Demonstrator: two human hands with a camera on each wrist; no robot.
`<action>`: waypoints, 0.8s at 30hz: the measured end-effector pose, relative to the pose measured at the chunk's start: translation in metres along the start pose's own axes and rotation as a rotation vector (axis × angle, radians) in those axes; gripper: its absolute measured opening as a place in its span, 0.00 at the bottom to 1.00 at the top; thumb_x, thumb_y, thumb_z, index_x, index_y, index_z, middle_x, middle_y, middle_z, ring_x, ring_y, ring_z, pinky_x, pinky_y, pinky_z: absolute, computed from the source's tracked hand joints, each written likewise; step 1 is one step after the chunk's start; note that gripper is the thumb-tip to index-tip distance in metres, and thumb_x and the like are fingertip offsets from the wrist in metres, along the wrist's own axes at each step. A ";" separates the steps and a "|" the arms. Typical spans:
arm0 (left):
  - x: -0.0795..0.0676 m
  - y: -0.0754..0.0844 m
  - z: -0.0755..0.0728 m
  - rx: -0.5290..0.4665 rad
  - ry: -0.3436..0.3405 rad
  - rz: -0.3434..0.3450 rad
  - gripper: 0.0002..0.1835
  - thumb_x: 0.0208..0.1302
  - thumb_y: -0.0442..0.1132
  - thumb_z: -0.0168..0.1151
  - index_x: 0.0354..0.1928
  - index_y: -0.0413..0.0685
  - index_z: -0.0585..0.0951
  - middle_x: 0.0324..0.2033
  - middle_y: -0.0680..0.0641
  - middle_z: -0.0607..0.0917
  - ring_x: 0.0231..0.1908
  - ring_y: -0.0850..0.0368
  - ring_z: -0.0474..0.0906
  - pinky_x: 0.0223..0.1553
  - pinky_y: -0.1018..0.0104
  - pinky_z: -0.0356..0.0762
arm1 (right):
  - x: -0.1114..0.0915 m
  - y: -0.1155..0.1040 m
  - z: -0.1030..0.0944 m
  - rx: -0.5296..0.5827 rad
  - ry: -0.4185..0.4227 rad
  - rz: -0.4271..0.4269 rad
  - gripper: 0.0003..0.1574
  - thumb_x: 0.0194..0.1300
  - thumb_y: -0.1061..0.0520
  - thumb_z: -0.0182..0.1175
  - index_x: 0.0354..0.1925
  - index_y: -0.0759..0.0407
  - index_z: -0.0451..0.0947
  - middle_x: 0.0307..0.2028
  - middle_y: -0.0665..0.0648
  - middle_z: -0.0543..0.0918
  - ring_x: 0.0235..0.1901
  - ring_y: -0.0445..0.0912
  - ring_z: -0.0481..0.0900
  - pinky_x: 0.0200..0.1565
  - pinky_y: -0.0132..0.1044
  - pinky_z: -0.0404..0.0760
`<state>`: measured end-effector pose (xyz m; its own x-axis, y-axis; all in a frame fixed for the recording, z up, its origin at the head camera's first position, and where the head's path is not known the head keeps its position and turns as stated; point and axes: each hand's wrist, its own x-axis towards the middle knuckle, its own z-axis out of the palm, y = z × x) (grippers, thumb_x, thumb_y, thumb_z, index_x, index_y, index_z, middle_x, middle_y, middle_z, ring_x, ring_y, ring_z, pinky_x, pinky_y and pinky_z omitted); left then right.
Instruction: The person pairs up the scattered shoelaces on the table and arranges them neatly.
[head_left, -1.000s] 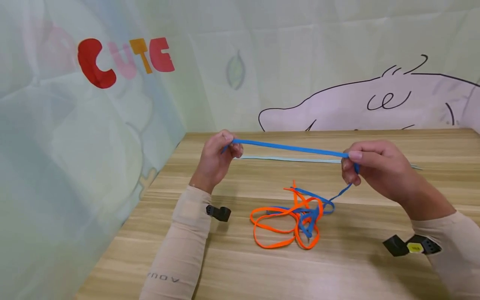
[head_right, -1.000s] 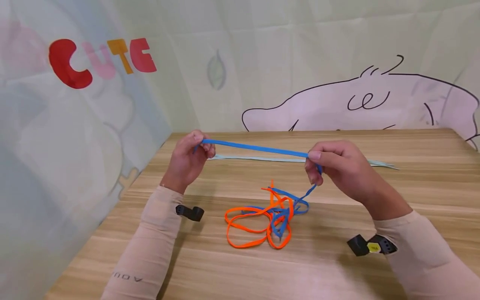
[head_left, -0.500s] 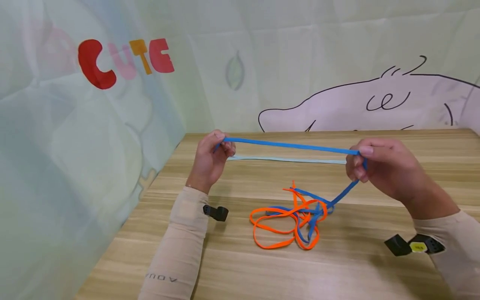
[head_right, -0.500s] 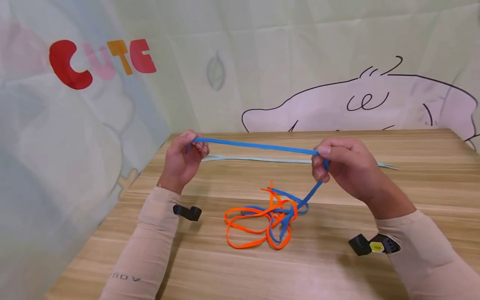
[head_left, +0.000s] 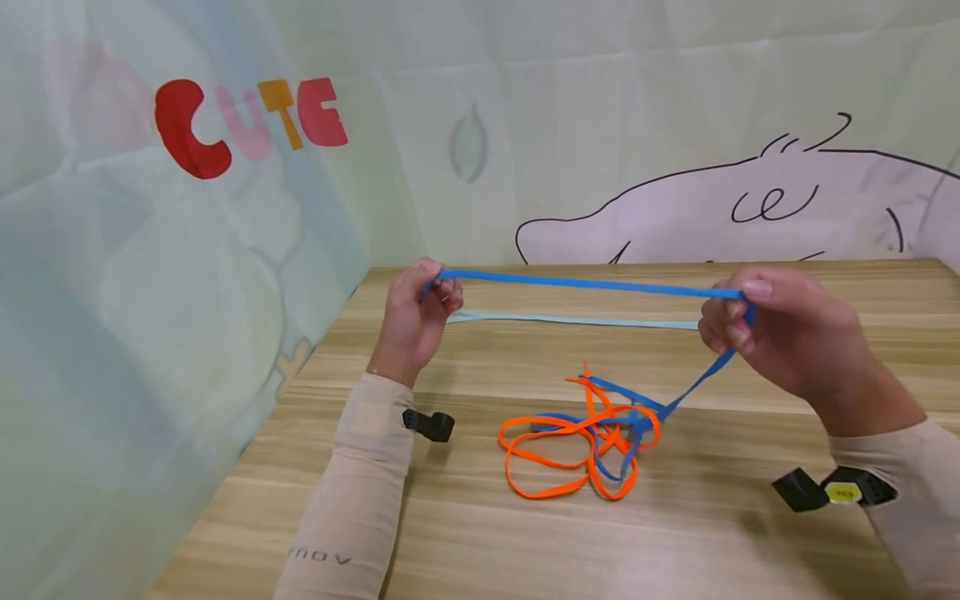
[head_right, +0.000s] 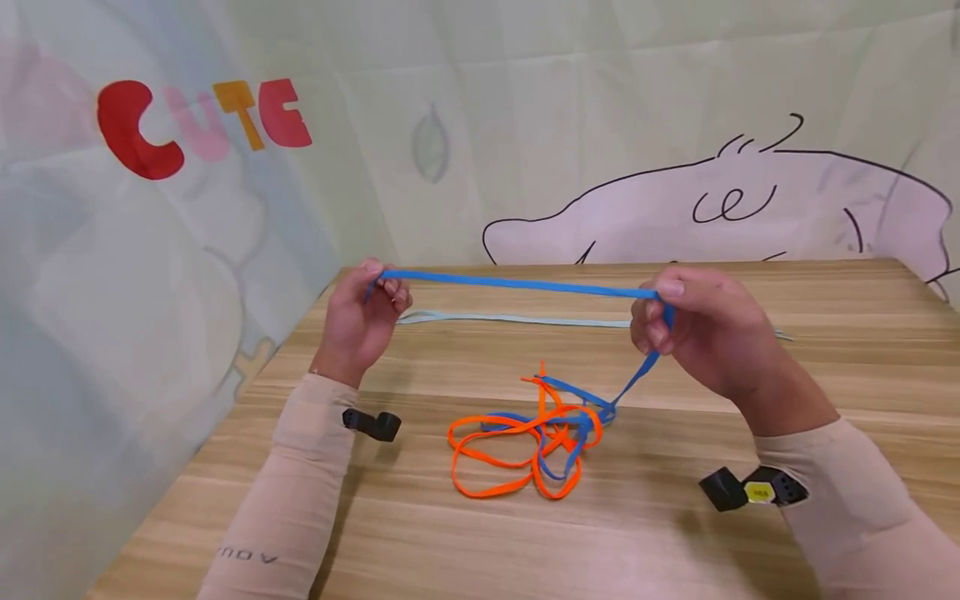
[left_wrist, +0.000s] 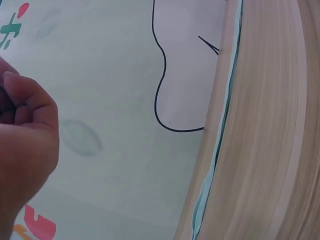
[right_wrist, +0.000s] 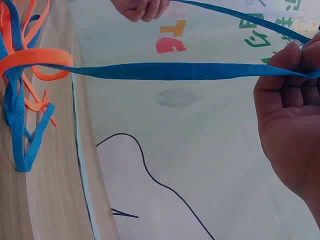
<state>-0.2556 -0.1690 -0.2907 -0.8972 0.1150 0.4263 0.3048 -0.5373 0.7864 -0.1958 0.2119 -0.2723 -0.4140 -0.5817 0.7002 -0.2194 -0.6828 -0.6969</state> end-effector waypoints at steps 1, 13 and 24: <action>0.000 0.000 0.000 0.002 0.008 -0.002 0.17 0.70 0.32 0.44 0.22 0.48 0.74 0.21 0.52 0.76 0.26 0.56 0.67 0.31 0.68 0.67 | 0.000 0.000 0.000 0.008 -0.006 -0.004 0.35 0.70 0.69 0.17 0.37 0.75 0.74 0.29 0.61 0.79 0.29 0.53 0.61 0.32 0.44 0.55; -0.002 -0.002 -0.005 -0.011 0.062 -0.021 0.18 0.74 0.33 0.43 0.22 0.48 0.73 0.22 0.51 0.74 0.26 0.55 0.67 0.31 0.68 0.66 | -0.001 -0.004 -0.002 0.045 -0.005 -0.010 0.34 0.70 0.69 0.19 0.38 0.76 0.75 0.30 0.62 0.81 0.28 0.52 0.60 0.31 0.44 0.54; 0.001 0.000 -0.007 -0.092 0.178 -0.071 0.20 0.75 0.38 0.43 0.21 0.49 0.72 0.19 0.53 0.74 0.24 0.59 0.68 0.31 0.70 0.65 | 0.000 -0.016 0.004 0.066 -0.038 -0.073 0.28 0.66 0.69 0.23 0.38 0.78 0.73 0.28 0.64 0.76 0.28 0.53 0.60 0.31 0.41 0.53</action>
<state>-0.2590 -0.1745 -0.2932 -0.9602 0.0104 0.2790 0.2154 -0.6081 0.7641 -0.1892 0.2211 -0.2604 -0.3652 -0.5444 0.7551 -0.1889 -0.7510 -0.6327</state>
